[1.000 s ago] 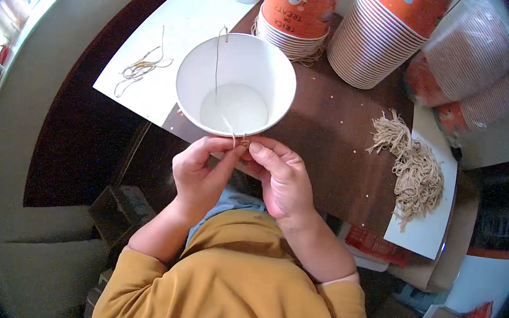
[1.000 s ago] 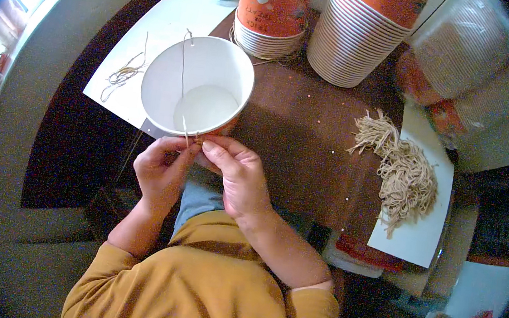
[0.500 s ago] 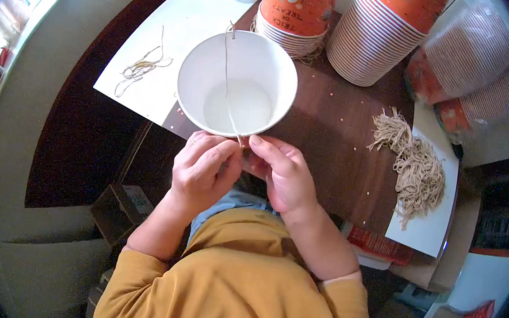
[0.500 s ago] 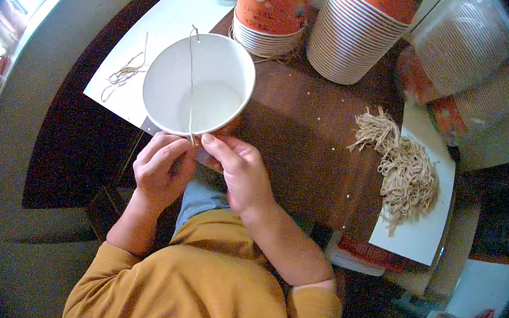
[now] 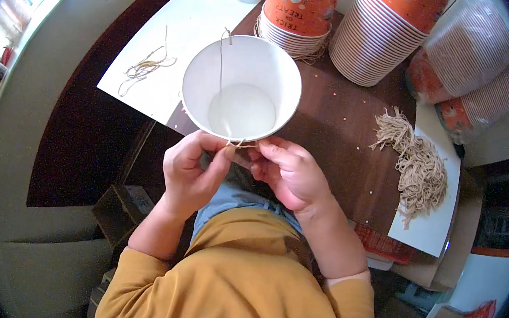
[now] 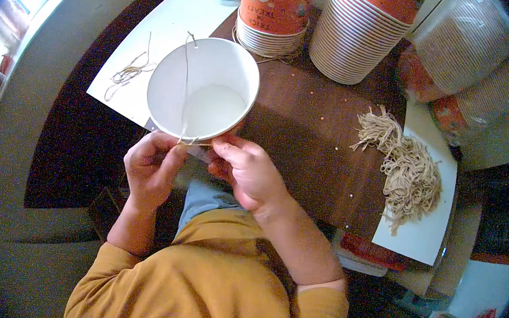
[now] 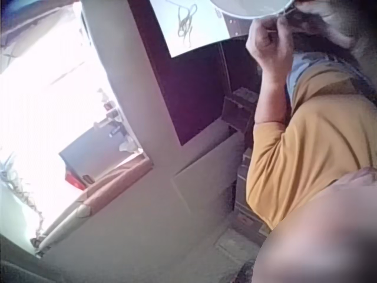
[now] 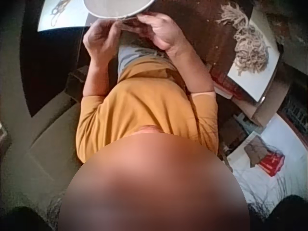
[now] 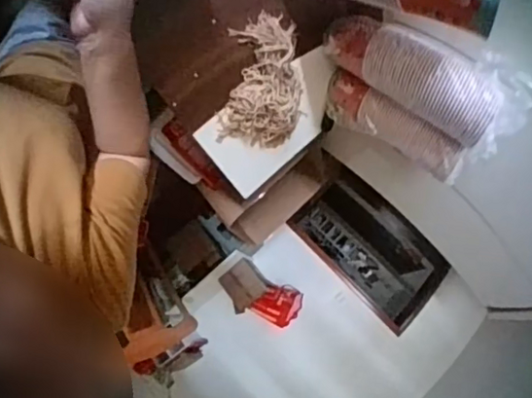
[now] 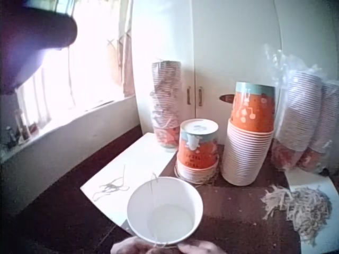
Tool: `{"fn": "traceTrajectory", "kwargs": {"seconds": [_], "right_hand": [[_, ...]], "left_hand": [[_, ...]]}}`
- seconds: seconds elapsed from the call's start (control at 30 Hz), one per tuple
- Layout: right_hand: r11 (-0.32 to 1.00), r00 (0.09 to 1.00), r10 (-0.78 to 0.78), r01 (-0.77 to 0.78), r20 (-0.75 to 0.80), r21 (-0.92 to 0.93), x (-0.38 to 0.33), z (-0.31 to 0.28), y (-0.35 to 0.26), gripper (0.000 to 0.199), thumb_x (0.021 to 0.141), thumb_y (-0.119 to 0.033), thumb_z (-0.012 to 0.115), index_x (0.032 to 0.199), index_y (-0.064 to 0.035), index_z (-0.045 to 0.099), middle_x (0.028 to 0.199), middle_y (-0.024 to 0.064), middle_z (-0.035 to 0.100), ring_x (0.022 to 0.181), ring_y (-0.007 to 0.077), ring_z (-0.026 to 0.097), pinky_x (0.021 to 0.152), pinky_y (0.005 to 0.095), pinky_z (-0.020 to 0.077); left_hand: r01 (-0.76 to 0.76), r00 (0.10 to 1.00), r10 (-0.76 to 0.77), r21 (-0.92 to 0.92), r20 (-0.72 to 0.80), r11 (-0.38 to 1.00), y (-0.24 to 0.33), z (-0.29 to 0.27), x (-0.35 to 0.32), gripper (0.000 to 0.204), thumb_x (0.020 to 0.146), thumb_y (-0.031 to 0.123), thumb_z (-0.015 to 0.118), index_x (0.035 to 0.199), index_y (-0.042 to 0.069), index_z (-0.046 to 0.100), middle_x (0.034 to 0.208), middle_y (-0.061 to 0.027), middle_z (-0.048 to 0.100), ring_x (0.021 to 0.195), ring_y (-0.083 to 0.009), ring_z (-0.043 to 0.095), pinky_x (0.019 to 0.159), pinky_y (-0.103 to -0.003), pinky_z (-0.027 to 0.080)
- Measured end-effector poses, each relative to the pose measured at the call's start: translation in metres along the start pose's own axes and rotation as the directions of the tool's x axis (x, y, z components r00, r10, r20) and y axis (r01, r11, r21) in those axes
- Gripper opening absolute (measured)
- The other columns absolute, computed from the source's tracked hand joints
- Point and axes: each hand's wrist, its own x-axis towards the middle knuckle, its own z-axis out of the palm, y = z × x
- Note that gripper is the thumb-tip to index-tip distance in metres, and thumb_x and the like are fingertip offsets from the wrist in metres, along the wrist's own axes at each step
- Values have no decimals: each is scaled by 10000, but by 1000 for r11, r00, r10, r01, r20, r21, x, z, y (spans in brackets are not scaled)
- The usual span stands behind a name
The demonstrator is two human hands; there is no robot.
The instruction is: Attaching carrying strings to printed paper buckets by threading them through pre-punched holes.
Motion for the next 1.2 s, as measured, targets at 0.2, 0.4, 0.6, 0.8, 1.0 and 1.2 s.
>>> {"fn": "traceTrajectory", "kwargs": {"seconds": [0.2, 0.4, 0.6, 0.8, 1.0, 1.2], "right_hand": [[948, 996, -86, 78, -15, -309, -2, 3, -10, 175, 922, -156, 554, 1023, -30, 620, 846, 16, 618, 711, 95, 549, 663, 249, 467], [650, 911, -411, 309, 21, -694, -4, 3, -5, 165, 880, -121, 616, 981, 10, 608, 831, 83, 620, 716, 170, 589, 709, 308, 495], [-369, 350, -810, 321, 471, -872, -18, 14, -13, 210, 741, -141, 705, 922, -102, 606, 932, 85, 556, 889, 275, 549, 791, 420, 403], [-439, 278, -762, 441, 585, -783, 5, 21, -12, 199, 737, -139, 690, 911, -121, 596, 955, 48, 571, 930, 262, 540, 840, 421, 377], [-447, 323, -722, 458, 612, -768, 0, 15, -15, 84, 766, -198, 669, 810, -152, 614, 859, -4, 588, 851, 237, 540, 822, 438, 360], [-521, 387, -659, 383, 645, -763, -9, 6, -15, 81, 759, -176, 676, 822, -168, 626, 847, -18, 597, 832, 213, 540, 810, 404, 360]], "left_hand": [[111, 993, -97, -224, 69, 968, 5, 1, -1, 61, 846, 15, 655, 816, -26, 620, 720, -22, 624, 666, -58, 567, 584, -206, 449], [123, 992, -121, -426, 32, 896, 7, 7, 6, 71, 903, 18, 598, 901, -51, 616, 802, -41, 627, 716, -70, 571, 627, -196, 457], [31, 999, -16, -423, 39, 906, -3, 12, 17, 68, 860, 20, 643, 913, -6, 677, 860, -49, 572, 781, -105, 505, 704, -211, 401], [-1, 1000, 7, -471, 10, 882, 2, 16, 17, 55, 846, 19, 650, 884, -11, 678, 848, -49, 567, 790, -113, 508, 716, -223, 406], [-22, 999, -2, -728, -32, 685, 23, 5, 17, 55, 833, 23, 628, 791, -12, 627, 833, -49, 528, 783, -117, 498, 726, -241, 404], [121, 992, -24, -889, 124, 441, 6, 7, 16, 54, 829, 53, 586, 799, 7, 585, 839, -69, 514, 822, -164, 478, 785, -293, 359]]}}
